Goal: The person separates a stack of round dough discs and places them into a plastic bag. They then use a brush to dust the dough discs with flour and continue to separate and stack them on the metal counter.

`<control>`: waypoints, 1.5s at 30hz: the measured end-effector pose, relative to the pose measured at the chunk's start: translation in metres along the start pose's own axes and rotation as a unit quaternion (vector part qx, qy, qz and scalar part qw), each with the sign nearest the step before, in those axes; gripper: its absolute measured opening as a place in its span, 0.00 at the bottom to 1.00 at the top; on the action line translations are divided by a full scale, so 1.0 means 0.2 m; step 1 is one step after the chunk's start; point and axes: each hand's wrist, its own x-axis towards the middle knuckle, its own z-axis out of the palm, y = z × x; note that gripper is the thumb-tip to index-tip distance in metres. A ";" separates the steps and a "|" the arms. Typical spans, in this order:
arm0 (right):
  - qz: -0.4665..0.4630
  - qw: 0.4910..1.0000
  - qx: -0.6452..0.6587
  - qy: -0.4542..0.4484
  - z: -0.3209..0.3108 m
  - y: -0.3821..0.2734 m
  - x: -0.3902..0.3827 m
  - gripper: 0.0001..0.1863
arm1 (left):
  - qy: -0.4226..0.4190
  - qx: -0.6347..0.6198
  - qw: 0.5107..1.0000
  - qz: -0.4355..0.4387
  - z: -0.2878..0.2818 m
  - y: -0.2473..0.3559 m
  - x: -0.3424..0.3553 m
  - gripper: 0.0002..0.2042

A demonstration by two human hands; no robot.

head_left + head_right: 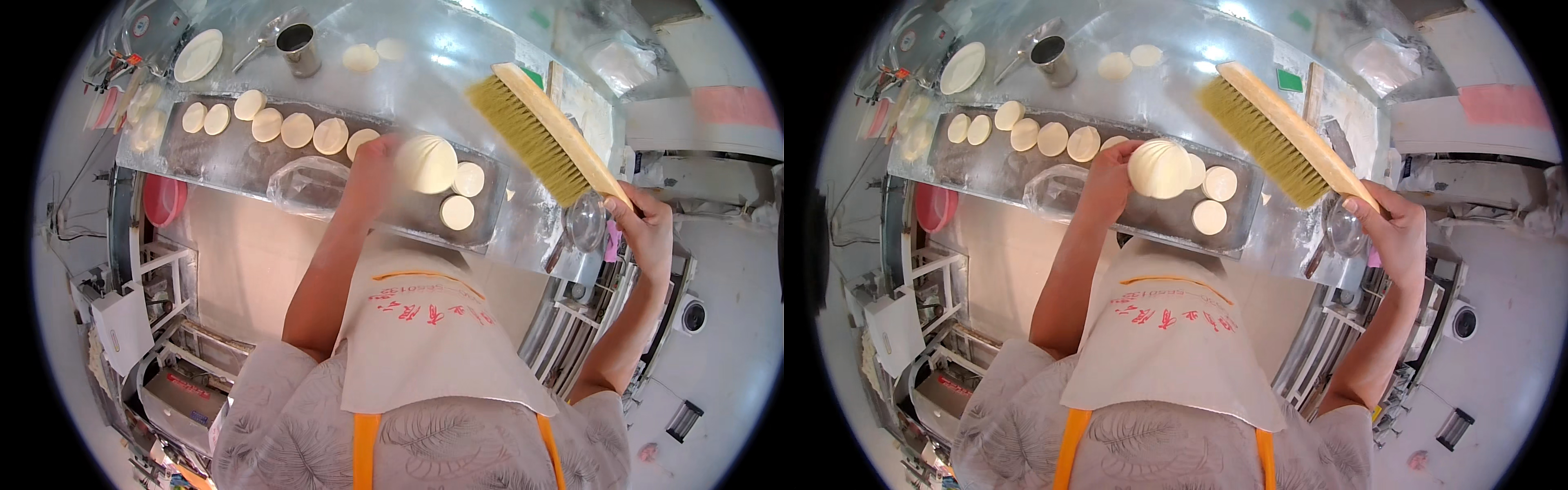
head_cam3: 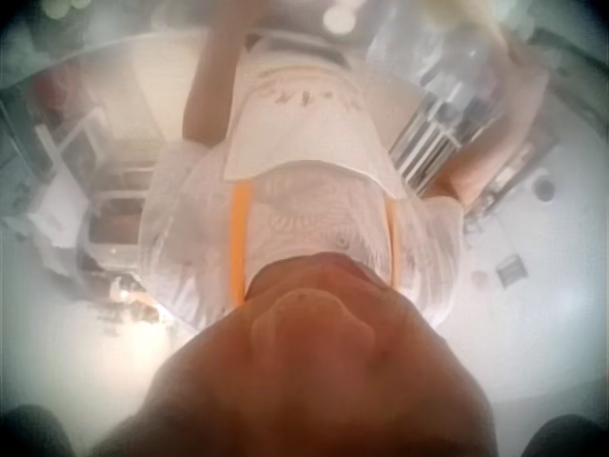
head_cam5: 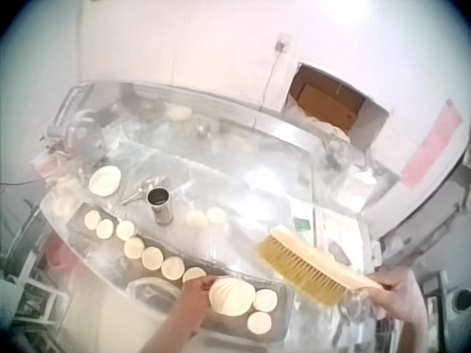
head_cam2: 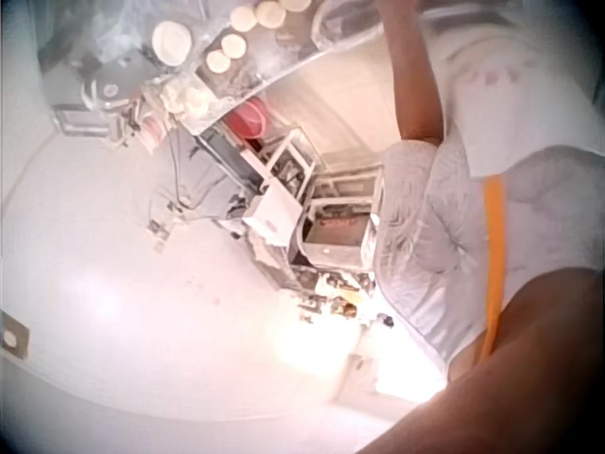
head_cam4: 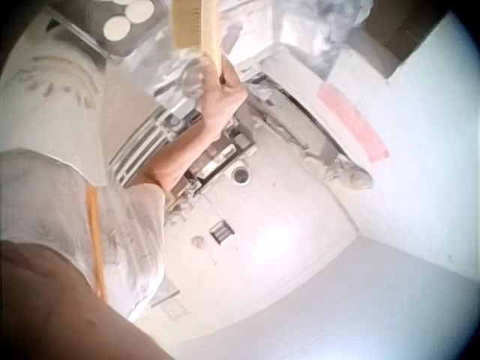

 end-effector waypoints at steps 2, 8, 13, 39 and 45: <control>0.000 1.000 0.004 -0.005 -0.01 0.01 -0.01 0.19 | 0.015 0.052 0.998 -0.014 -0.03 -0.04 0.01 0.17; 0.010 0.999 0.029 -0.019 -0.04 0.01 -0.06 0.20 | -0.025 -0.108 0.993 -0.046 -0.01 -0.04 0.01 0.18; 0.041 0.997 0.061 -0.032 -0.07 -0.08 -0.09 0.19 | -0.064 -0.104 0.992 0.040 -0.06 -0.15 -0.01 0.18; -0.008 0.996 0.052 -0.074 -0.10 -0.15 -0.11 0.19 | -0.016 -0.119 0.991 0.065 -0.01 -0.23 0.04 0.18; -0.059 0.984 0.007 -0.166 -0.10 -0.16 -0.06 0.18 | -0.075 -0.077 0.990 0.090 0.03 -0.20 0.03 0.18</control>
